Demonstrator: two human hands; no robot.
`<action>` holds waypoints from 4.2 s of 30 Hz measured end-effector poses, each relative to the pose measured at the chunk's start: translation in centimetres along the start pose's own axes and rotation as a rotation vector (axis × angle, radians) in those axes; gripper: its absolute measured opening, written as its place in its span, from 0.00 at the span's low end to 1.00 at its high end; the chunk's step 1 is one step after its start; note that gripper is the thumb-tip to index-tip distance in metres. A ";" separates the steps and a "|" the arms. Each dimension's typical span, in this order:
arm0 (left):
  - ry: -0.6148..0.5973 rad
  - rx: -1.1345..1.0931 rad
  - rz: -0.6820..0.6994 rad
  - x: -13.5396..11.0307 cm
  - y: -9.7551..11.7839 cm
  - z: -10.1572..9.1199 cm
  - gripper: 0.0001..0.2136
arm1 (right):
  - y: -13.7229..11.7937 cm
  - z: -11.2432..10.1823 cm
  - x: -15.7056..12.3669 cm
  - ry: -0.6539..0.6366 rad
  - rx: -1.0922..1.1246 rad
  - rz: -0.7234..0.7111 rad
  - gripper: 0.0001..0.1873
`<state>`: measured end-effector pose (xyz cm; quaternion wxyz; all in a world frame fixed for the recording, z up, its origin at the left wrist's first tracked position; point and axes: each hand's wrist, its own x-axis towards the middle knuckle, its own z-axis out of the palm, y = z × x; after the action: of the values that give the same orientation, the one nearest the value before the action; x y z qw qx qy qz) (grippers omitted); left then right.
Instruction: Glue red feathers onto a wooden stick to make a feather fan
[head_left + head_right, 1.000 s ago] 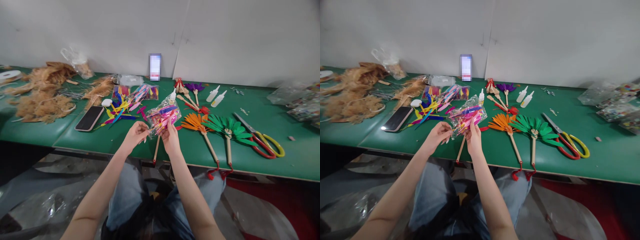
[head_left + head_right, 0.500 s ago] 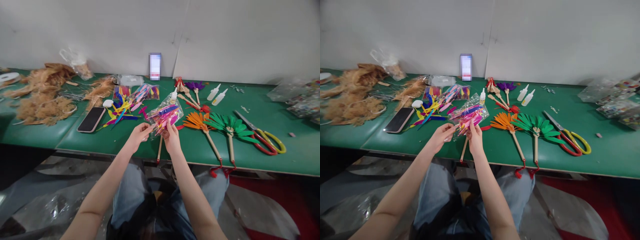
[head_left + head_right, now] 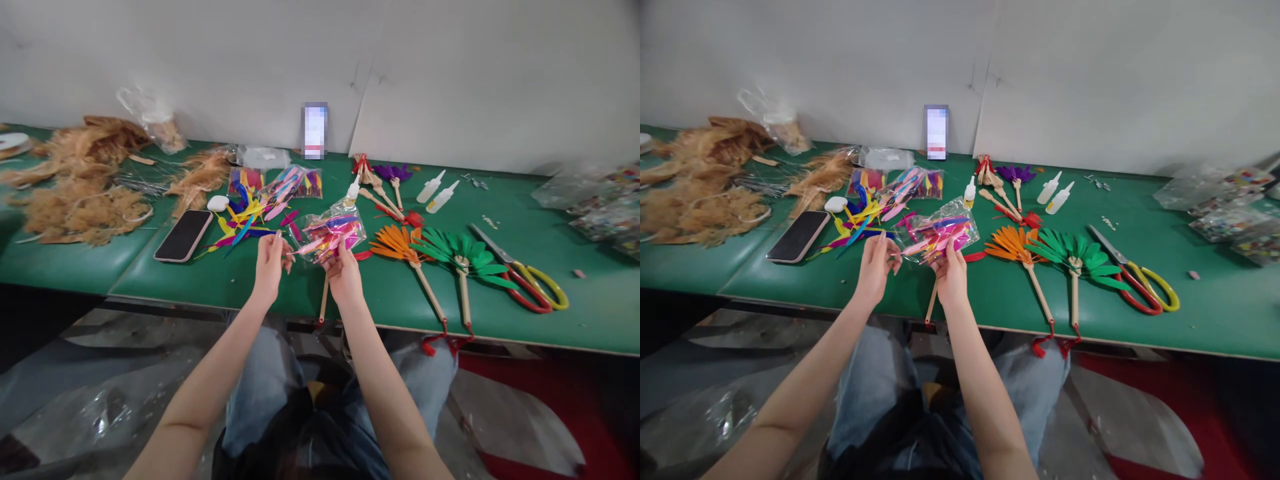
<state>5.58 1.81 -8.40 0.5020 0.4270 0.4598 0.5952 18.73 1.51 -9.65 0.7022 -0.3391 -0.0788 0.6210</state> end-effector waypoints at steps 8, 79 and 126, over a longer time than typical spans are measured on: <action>-0.208 0.004 -0.153 -0.2 0.6 -0.5 0.14 | 1.0 0.6 0.5 -0.002 -0.041 0.014 0.07; -0.030 0.678 0.844 -3.7 1.2 -0.4 0.07 | -0.4 -0.8 -5.8 -0.074 -0.075 0.095 0.13; -0.089 0.939 0.606 -3.0 2.9 -2.6 0.05 | 0.2 -0.5 -6.1 0.009 -0.074 0.171 0.09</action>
<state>2.86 -1.71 -6.25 0.0834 0.7425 0.5105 0.4256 17.46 -4.34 -8.22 0.6340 -0.3732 -0.0695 0.6737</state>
